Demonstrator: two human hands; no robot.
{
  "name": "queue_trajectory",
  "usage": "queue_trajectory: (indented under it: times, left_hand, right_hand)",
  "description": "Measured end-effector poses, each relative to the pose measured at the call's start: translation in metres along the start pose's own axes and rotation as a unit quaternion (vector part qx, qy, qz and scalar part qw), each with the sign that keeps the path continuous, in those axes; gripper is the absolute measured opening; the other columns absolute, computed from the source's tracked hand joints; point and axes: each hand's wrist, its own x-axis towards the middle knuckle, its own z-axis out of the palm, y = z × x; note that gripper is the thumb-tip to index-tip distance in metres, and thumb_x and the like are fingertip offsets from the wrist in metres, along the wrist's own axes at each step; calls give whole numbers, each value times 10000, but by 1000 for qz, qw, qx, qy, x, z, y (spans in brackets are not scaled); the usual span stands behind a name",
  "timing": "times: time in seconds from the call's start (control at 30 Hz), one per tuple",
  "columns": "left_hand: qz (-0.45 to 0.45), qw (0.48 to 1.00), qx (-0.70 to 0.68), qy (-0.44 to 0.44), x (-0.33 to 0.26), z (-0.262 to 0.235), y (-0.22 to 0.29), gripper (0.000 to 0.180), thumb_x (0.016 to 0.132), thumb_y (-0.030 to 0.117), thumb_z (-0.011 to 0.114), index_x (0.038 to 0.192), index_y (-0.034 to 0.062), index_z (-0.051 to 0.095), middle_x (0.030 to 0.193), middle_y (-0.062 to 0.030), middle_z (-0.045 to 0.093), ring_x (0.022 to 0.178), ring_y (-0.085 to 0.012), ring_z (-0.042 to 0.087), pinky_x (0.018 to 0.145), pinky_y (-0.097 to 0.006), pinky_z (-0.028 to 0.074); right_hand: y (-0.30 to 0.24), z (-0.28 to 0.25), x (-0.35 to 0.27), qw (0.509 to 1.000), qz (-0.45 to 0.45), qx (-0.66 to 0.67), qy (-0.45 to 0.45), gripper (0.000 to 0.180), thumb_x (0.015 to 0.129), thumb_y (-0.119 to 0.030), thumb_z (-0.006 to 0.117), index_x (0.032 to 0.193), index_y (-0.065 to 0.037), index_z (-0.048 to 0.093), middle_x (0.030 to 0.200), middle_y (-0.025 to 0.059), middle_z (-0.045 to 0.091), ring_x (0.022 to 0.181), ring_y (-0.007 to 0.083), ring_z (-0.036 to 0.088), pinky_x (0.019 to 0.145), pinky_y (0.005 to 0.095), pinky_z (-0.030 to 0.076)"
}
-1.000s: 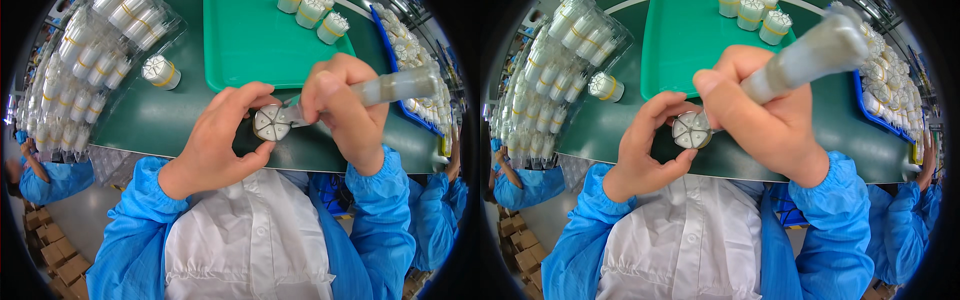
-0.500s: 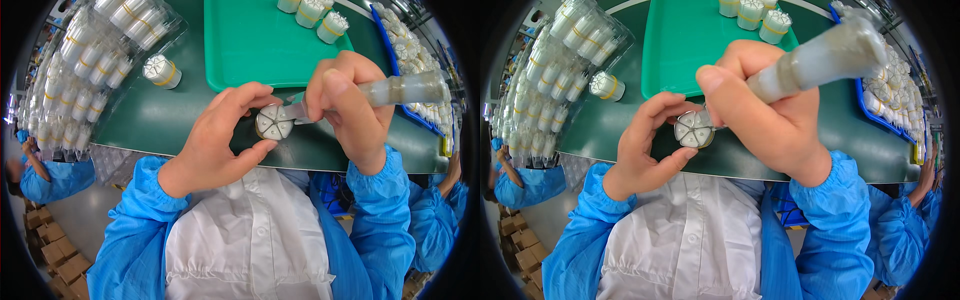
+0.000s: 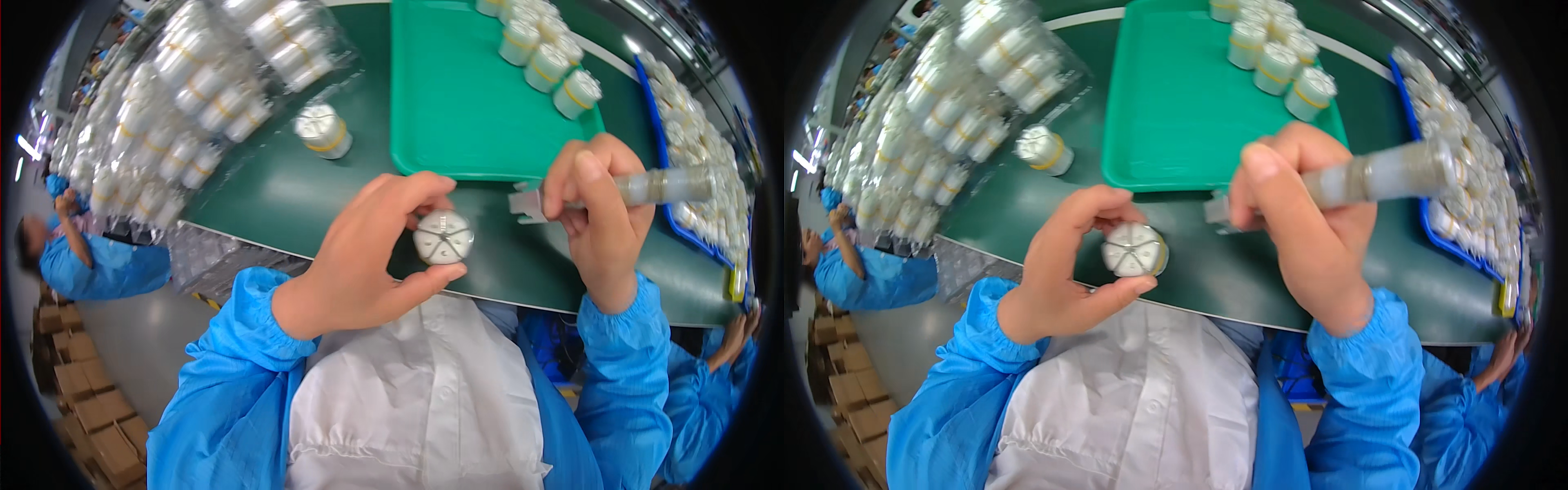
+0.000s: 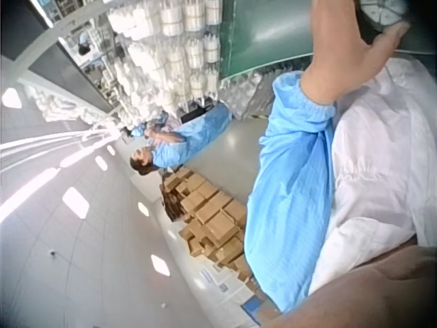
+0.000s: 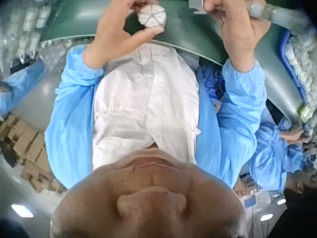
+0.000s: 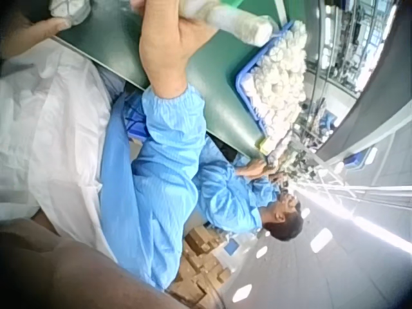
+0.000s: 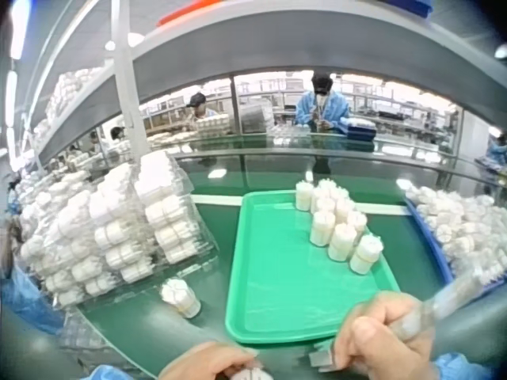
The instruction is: The person uses a syringe-like tool to apply a substance to the center of small white cylindrical objects. They pick up each object from a green tray, apply the substance, and place it into a blue tray. The process is repeated for multiple items in a factory setting.
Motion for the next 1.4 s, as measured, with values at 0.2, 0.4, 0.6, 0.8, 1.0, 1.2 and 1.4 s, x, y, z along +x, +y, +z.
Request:
queue_trajectory:
  times: [0.2,0.4,0.6,0.8,1.0,1.2,1.4]
  left_hand:
    - [-151,937,289,127,-20,-59,-8,754,742,68,816,1407,28,461,1026,-111,600,879,-217,606,811,-333,503]
    - [-118,911,388,75,8,-78,-4,673,817,225,799,1374,30,475,1097,-193,567,968,-370,624,814,-415,528]
    - [-86,917,389,2,24,-83,-24,449,893,247,723,1237,11,559,991,-176,533,891,-366,618,754,-442,533]
    - [-46,925,361,111,30,-160,1,404,937,274,698,1258,55,588,1088,-146,613,927,-267,631,815,-381,527]
    - [-149,813,537,167,74,-336,-31,499,946,412,675,1285,50,617,963,-137,646,884,-247,644,780,-368,535]
    - [-264,632,728,16,96,-404,-110,475,924,398,632,1270,72,632,1164,-222,645,1087,-395,637,923,-494,524]
    - [-250,668,693,-108,112,-395,-129,412,993,389,540,1228,70,655,1192,-212,651,1105,-420,616,953,-508,502]
  right_hand:
    - [11,10,-7,992,-35,-94,-79,270,988,-68,587,737,-53,487,676,59,600,596,106,522,546,275,427]
    - [20,12,-5,988,-13,-141,-65,252,978,-54,588,737,-40,518,675,58,611,602,115,526,561,284,434]
    - [23,8,-5,984,-12,-172,-46,265,990,-60,577,733,-41,514,676,63,608,609,116,526,569,279,427]
    - [30,6,-6,976,-26,-209,-57,271,974,-72,593,718,-37,511,653,74,610,574,130,537,535,292,434]
    - [28,7,-10,961,-50,-263,-70,237,927,-44,609,709,-37,515,641,82,619,552,178,568,521,326,438]
    - [24,6,-6,954,-55,-283,-76,224,903,-24,614,702,-37,515,644,88,622,554,196,580,526,335,445]
    - [26,3,-4,955,-50,-283,-73,216,898,-10,619,706,-36,522,650,94,629,553,201,586,530,336,453]
